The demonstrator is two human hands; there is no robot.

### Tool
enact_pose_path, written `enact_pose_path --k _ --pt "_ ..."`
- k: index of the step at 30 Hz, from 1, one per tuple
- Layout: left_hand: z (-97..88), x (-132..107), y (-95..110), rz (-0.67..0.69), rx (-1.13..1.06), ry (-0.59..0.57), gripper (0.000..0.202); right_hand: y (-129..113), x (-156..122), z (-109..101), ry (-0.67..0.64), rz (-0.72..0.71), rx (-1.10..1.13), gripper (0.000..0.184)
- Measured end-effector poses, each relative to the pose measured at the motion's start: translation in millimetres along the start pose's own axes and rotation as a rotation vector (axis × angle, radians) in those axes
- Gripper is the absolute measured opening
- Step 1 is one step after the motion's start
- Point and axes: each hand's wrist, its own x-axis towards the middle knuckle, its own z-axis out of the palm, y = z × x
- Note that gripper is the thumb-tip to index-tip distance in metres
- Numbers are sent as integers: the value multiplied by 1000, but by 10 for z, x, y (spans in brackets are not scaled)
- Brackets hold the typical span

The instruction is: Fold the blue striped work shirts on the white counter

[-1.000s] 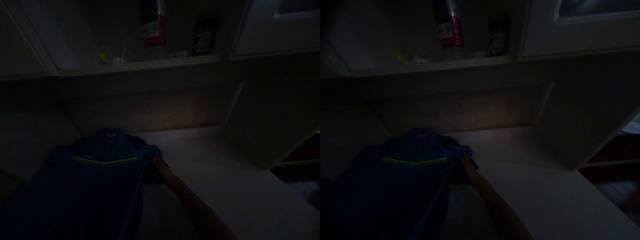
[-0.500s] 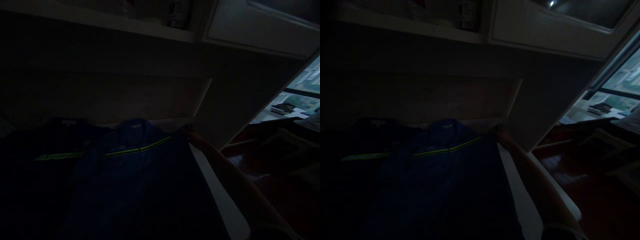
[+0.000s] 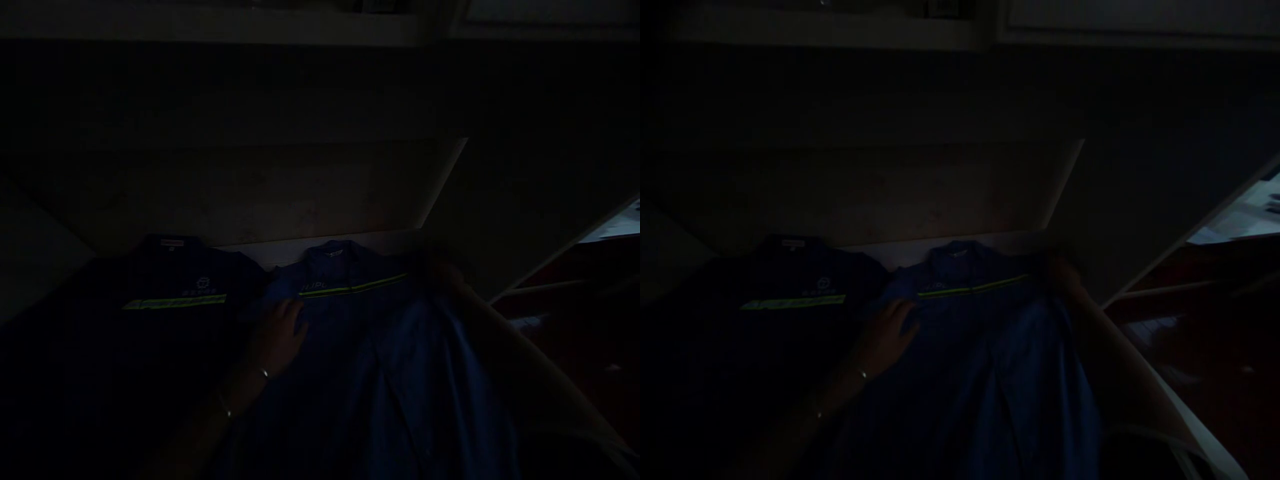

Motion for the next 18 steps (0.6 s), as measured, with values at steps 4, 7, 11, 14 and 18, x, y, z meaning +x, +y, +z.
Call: enact_pose_path --k 4,7,11,14,18 --pt "163 168 -534 61 389 13 54 -519 -483 27 47 -147 -123 68" --pt "169 196 -798 63 404 -59 41 -897 -1241 134 -21 -411 -21 56" --pt "-84 313 -1171 -264 26 -6 38 -1202 -2381 328 -272 -673 173 50" --pt "-316 369 -1481 -586 -264 65 34 -1292 -2899 424 -370 -741 210 48" --pt "-466 256 -1768 -758 -429 12 35 -1331 -3054 445 -409 -747 198 46"
